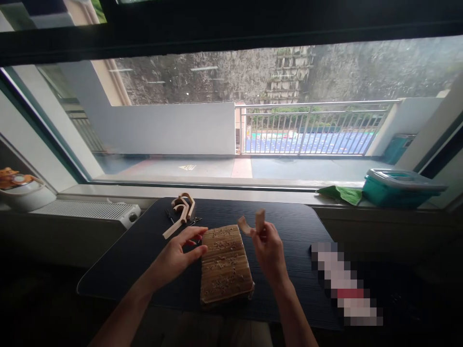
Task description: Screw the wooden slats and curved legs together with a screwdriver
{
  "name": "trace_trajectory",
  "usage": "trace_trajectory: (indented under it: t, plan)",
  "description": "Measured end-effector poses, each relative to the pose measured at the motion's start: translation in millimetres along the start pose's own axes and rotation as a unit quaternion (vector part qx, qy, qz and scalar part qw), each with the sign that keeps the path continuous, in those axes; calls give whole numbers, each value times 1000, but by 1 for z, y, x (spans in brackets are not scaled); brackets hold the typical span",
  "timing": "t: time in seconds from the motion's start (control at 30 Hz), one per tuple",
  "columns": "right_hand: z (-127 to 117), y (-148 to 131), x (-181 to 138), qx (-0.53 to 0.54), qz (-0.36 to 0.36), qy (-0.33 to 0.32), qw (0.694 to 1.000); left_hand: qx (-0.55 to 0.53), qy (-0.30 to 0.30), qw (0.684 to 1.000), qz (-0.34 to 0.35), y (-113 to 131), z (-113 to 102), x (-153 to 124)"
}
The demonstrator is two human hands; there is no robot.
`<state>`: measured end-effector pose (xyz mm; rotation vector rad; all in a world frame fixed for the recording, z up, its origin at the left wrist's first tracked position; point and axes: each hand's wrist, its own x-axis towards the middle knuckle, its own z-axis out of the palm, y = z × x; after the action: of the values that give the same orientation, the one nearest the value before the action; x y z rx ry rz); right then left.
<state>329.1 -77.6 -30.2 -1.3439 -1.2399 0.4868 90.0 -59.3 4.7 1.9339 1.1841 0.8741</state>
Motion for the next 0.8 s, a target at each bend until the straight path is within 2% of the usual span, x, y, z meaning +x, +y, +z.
trace_trajectory:
  t: [0.03, 0.07, 0.1, 0.17, 0.23, 0.33, 0.47, 0.6, 0.73, 0.8]
  plan:
    - [-4, 9, -1, 61, 72, 12, 995, 34, 63, 997, -13, -15, 7, -2]
    - [-6, 16, -4, 125, 134, 29, 983, 63, 100, 993, -30, -29, 15, -4]
    - [-7, 22, -7, 182, 184, 42, 965, 81, 106, 990, -49, -41, 25, -7]
    - [-3, 30, -16, 264, 249, 59, 930, 104, 69, 989, -77, -57, 46, -16]
    - [3, 32, -26, 293, 280, 59, 913, 117, 39, 989, -79, -62, 62, -26]
    - [10, 32, -40, 288, 293, 53, 910, 120, 10, 991, -66, -58, 72, -39]
    - [9, 36, -49, 283, 303, 45, 909, 116, 8, 991, -73, -54, 69, -46]
    - [2, 41, -45, 246, 305, 44, 919, 108, 13, 991, -77, -54, 65, -45]
    - [-1, 29, -31, 200, 262, 55, 943, 77, 79, 992, -54, -47, 57, -35]
    - [3, 18, -24, 196, 240, 23, 950, 41, 108, 993, -23, -37, 51, -26]
